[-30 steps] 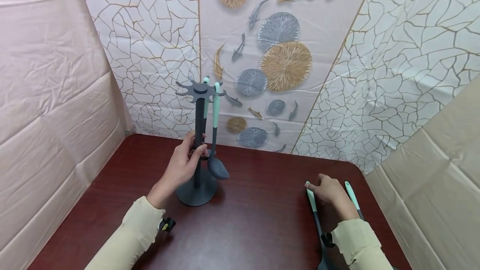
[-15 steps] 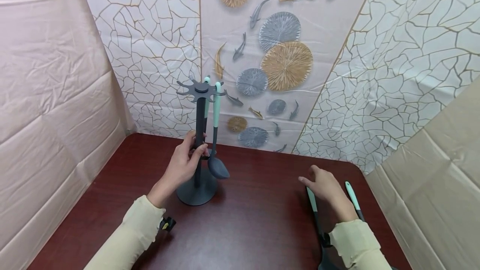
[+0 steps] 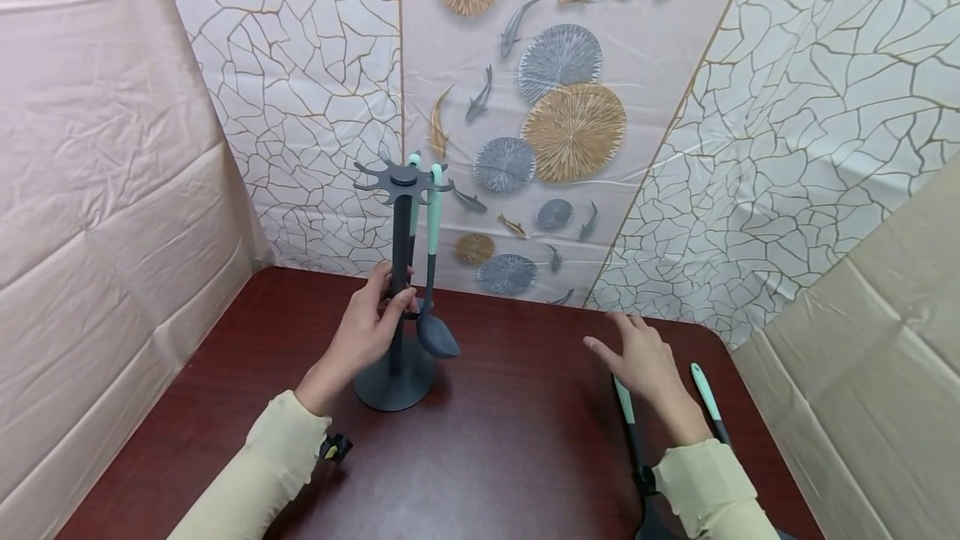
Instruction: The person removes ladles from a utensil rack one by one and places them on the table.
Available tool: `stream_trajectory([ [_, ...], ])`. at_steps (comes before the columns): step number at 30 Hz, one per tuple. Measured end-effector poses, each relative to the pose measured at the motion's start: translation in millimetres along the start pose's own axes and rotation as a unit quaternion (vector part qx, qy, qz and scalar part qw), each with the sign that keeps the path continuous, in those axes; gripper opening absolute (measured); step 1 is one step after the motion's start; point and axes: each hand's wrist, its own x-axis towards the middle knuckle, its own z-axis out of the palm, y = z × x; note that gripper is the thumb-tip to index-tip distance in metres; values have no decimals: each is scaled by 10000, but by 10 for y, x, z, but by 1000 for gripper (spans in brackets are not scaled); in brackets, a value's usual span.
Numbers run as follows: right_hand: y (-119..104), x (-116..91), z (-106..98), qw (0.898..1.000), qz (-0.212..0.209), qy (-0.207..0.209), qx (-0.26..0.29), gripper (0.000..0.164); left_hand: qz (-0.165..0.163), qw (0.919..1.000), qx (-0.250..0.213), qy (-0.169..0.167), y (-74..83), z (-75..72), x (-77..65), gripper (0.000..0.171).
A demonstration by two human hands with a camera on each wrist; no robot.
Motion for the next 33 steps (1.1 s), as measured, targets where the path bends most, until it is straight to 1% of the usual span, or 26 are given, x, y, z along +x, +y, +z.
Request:
stream_trajectory([
  [3, -44, 3, -17, 9998, 64, 81, -176, 84, 16, 10000, -1, 14, 4, 2, 2, 27],
  [6, -83, 4, -35, 9993, 66, 176, -323, 87, 9, 10000, -24, 28, 2, 3, -1, 27],
  [10, -123, -16, -57, 9987, -44, 274, -426, 90, -4, 10000, -21, 25, -3, 5, 0, 27],
  [16, -169, -44, -64, 9983, -233, 384, -376, 90, 11, 10000, -4, 24, -11, 9, -2, 28],
  [26, -246, -44, -58, 9968, -278, 664, -361, 91, 37, 10000, -38, 27, -21, 9, 2, 26],
  [29, -273, -50, -67, 9968, -300, 654, -342, 91, 37, 10000, -30, 15, -21, 8, 4, 25],
  [33, -289, -65, -63, 9974, -364, 541, -298, 91, 18, 10000, -27, 3, -18, 6, 0, 25],
])
